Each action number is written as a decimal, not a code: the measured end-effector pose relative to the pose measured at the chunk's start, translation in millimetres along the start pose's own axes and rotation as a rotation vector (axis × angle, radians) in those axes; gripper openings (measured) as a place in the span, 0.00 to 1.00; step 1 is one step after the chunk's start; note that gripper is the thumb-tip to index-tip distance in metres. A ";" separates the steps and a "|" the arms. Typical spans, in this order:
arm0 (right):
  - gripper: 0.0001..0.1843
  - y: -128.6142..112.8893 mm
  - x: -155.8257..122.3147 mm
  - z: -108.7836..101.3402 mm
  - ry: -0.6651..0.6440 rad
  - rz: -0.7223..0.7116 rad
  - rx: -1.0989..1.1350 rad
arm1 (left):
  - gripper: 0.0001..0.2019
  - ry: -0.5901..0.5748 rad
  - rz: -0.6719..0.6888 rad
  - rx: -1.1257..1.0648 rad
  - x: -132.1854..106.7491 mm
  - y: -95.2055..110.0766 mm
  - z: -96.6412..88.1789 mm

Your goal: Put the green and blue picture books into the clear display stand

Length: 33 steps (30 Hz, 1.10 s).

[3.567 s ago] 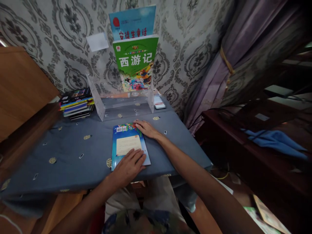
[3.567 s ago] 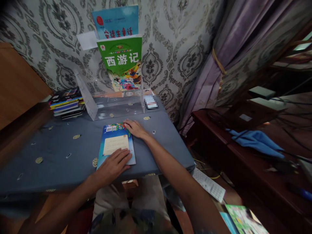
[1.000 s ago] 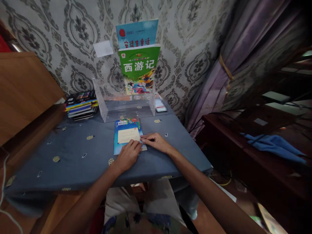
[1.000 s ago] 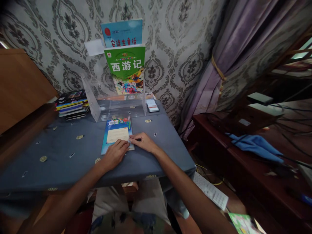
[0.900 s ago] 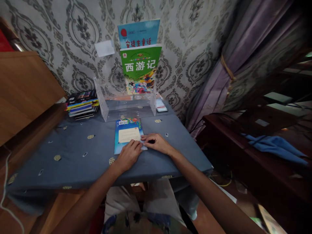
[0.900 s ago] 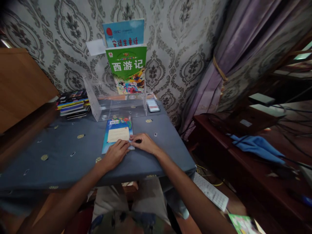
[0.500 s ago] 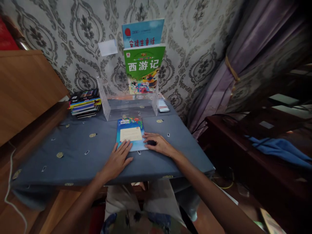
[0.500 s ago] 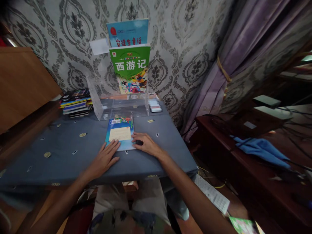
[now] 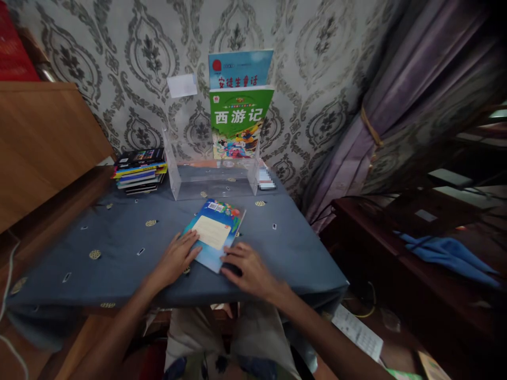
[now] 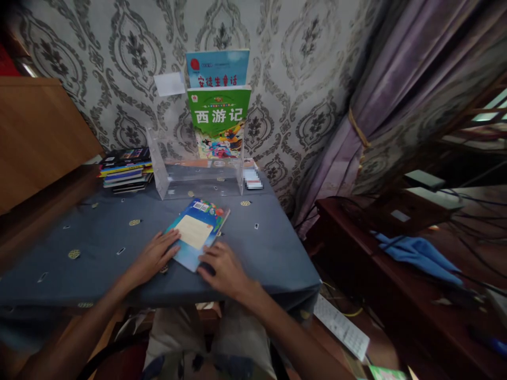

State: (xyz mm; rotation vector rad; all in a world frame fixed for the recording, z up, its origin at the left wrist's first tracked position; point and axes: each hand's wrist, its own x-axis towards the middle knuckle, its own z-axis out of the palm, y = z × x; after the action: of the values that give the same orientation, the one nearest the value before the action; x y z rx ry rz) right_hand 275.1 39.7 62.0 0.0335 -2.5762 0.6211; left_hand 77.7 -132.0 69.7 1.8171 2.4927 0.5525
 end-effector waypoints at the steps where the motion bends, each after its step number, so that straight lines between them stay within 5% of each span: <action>1: 0.11 -14.9 0.5 5.2 -0.006 -0.011 -0.015 | 0.23 -0.017 -0.003 0.002 5.5 -4.6 -3.3; 5: 0.18 -61.8 17.9 24.6 -0.097 -0.051 -0.134 | 0.22 -0.075 0.017 0.013 37.3 -20.8 -12.3; 9: 0.19 -77.0 43.9 37.5 -0.176 -0.025 -0.134 | 0.21 -0.090 0.080 0.080 67.0 -24.3 -13.7; 15: 0.20 -72.4 48.7 44.7 -0.164 -0.026 -0.111 | 0.27 -0.145 0.235 0.118 85.3 13.7 2.1; 20: 0.18 -52.0 24.5 23.8 -0.269 -0.167 0.120 | 0.28 -0.101 0.360 0.143 90.7 56.8 18.1; 23: 0.13 -31.4 10.1 -6.6 -0.285 -0.100 0.361 | 0.23 -0.031 0.370 0.127 89.8 67.1 19.3; 28: 0.19 17.0 12.8 -53.6 0.038 0.255 0.674 | 0.14 -0.008 0.396 0.205 82.4 71.7 19.2; 30: 0.21 39.0 21.8 -59.5 0.198 0.332 0.695 | 0.13 0.022 0.388 0.262 79.5 73.5 22.2; 33: 0.25 65.9 33.0 -53.5 0.238 0.347 0.642 | 0.13 0.077 0.379 0.314 76.4 75.7 27.7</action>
State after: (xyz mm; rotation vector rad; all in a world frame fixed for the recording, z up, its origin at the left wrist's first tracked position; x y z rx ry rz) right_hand 261.4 124.8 91.1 -0.2619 -2.0694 1.4621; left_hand 128.2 -33.7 80.4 2.4549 2.4011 0.2438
